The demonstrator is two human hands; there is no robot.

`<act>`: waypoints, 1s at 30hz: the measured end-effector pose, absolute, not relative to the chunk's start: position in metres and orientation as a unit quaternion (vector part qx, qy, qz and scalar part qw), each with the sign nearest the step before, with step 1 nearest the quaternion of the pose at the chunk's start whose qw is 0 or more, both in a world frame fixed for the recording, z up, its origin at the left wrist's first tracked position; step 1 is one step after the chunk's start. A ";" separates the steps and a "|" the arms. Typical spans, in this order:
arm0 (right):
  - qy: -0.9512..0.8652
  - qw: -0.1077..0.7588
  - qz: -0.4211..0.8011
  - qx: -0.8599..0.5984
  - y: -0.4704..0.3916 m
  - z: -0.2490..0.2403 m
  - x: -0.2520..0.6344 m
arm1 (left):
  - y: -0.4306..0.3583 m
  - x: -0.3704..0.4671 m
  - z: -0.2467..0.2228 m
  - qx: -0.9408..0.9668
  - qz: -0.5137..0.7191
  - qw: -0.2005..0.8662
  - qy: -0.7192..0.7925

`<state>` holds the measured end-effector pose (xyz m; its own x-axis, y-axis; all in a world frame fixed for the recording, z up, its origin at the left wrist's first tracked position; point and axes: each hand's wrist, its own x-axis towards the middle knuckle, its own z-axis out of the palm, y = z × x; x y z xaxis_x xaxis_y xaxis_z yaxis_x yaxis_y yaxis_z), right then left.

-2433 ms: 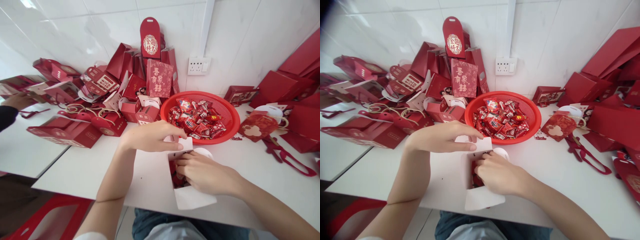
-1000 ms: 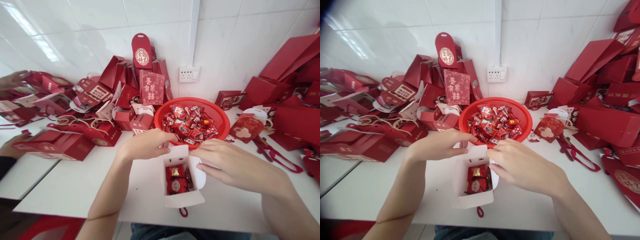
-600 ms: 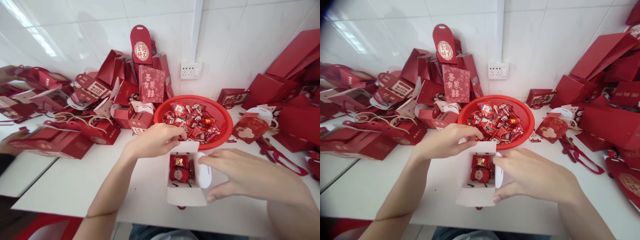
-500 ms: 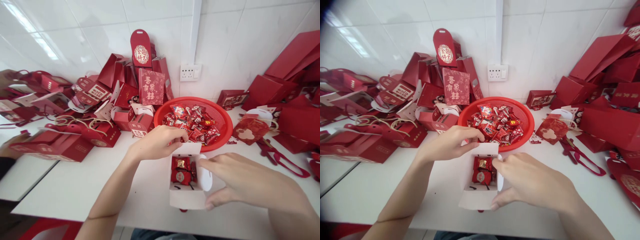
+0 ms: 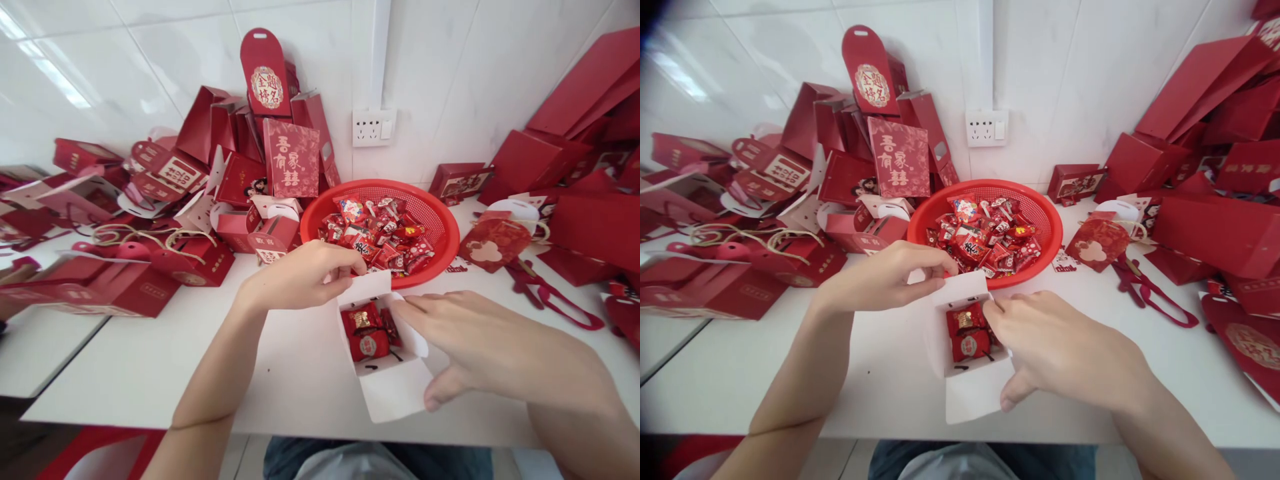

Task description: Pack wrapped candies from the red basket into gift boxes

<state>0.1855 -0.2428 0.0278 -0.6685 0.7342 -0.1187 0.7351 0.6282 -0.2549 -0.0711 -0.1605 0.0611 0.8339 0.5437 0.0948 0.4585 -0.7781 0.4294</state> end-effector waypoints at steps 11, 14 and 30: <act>0.918 -0.001 -0.126 0.375 -0.240 0.046 0.173 | -0.165 -0.075 0.067 0.931 0.020 0.309 0.195; 0.915 0.020 -0.100 0.391 -0.238 0.048 0.167 | -0.167 -0.075 0.067 0.922 -0.019 0.344 0.178; 0.865 0.033 -0.102 0.489 -0.237 0.047 0.149 | -0.174 -0.071 0.061 0.925 -0.112 0.314 0.182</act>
<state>0.1490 -0.2366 0.0473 -0.5188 0.8406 -0.1560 0.8538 0.5003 -0.1438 -0.0706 -0.1739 0.0607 0.9088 0.2654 -0.3220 0.4066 -0.7369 0.5401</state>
